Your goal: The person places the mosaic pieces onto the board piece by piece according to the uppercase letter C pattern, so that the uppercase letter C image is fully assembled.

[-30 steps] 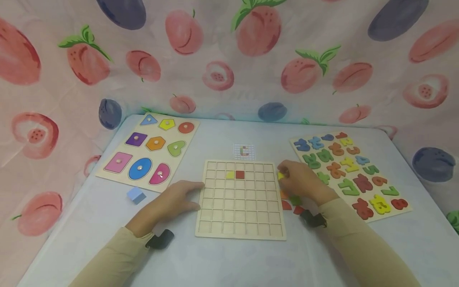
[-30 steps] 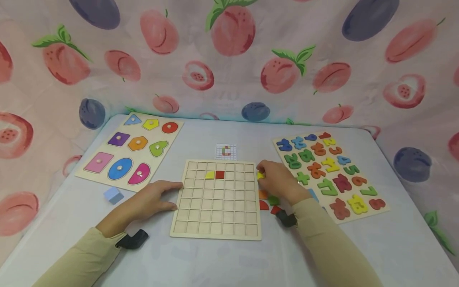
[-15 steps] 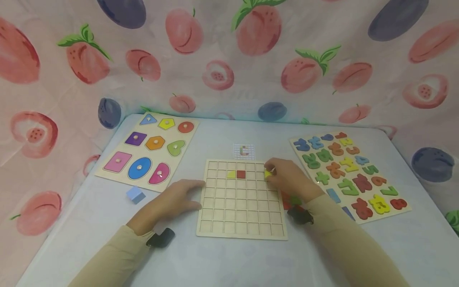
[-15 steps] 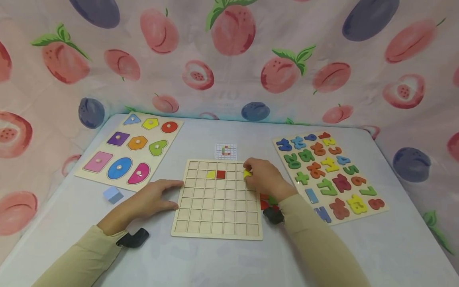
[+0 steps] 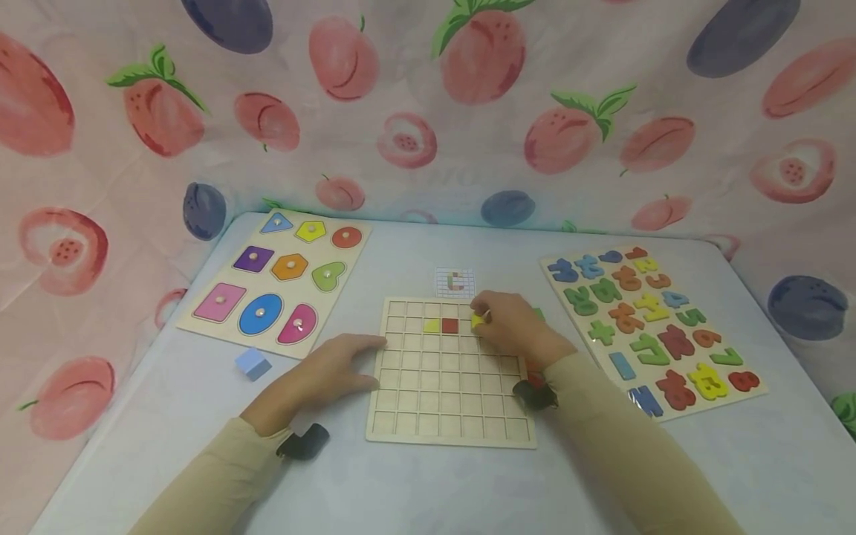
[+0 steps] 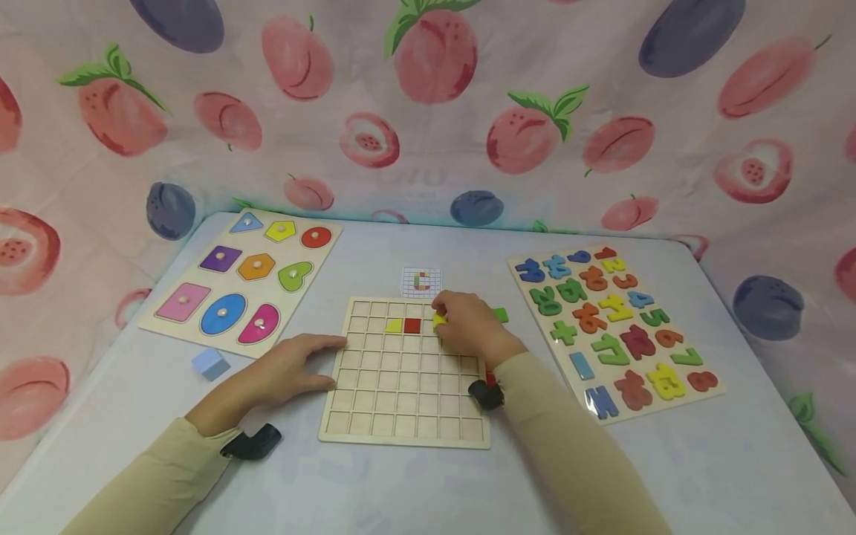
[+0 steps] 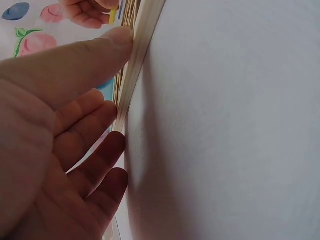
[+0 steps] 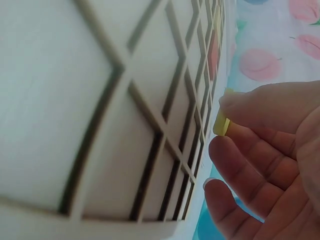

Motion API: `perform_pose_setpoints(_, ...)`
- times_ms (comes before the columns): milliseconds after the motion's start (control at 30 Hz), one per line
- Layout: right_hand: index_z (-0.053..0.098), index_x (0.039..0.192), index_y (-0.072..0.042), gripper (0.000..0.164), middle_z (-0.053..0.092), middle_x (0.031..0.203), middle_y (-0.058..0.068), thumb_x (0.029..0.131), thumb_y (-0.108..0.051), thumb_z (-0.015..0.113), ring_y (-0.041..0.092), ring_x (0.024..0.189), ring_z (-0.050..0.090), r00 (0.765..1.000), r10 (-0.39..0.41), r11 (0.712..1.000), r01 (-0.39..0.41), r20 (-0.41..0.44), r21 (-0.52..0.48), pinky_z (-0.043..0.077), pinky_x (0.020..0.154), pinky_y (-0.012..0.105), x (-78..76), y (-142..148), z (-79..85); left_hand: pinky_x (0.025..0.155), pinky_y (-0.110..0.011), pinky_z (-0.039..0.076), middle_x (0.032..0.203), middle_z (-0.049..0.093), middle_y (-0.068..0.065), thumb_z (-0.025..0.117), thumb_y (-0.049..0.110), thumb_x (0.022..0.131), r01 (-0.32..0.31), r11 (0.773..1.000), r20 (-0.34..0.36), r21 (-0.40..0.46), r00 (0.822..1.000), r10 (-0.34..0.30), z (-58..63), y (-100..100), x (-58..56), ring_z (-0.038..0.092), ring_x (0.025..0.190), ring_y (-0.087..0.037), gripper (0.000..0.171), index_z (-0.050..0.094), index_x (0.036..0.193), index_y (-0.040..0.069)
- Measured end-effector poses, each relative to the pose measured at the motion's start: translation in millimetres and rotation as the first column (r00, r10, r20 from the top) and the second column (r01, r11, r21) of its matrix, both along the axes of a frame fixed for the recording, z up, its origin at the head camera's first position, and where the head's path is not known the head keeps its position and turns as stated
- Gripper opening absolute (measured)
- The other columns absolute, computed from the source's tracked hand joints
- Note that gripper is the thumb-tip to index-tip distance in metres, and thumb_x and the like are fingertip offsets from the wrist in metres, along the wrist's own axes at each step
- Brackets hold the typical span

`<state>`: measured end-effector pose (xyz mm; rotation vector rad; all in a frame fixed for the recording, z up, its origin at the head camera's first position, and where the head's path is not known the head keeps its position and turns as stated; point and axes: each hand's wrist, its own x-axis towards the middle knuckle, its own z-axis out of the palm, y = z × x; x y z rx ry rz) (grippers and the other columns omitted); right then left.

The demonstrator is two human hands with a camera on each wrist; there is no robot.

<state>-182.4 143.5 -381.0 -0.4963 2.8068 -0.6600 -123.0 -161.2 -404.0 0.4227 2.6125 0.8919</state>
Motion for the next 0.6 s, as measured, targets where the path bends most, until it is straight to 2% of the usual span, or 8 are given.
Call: perform_pose_setpoints(600,0.063,0.126,-0.001,0.036,0.068,0.119,0.014,0.092,-0.011,0.066,0.029,0.11,0.063,1.0,-0.003,0.996,0.002,0.008,0.088,0.048,0.1,0.045,-0.5,-18.1,-4.5,0.111,-0.049,0.038,0.144,0.054,-0.007,0.082,0.016,0.084,0.001,1.0,-0.007,0.008,1.0,-0.001,-4.4,-1.3,-1.1,0.042,0.138,-0.03,0.065,0.056,0.143,0.013)
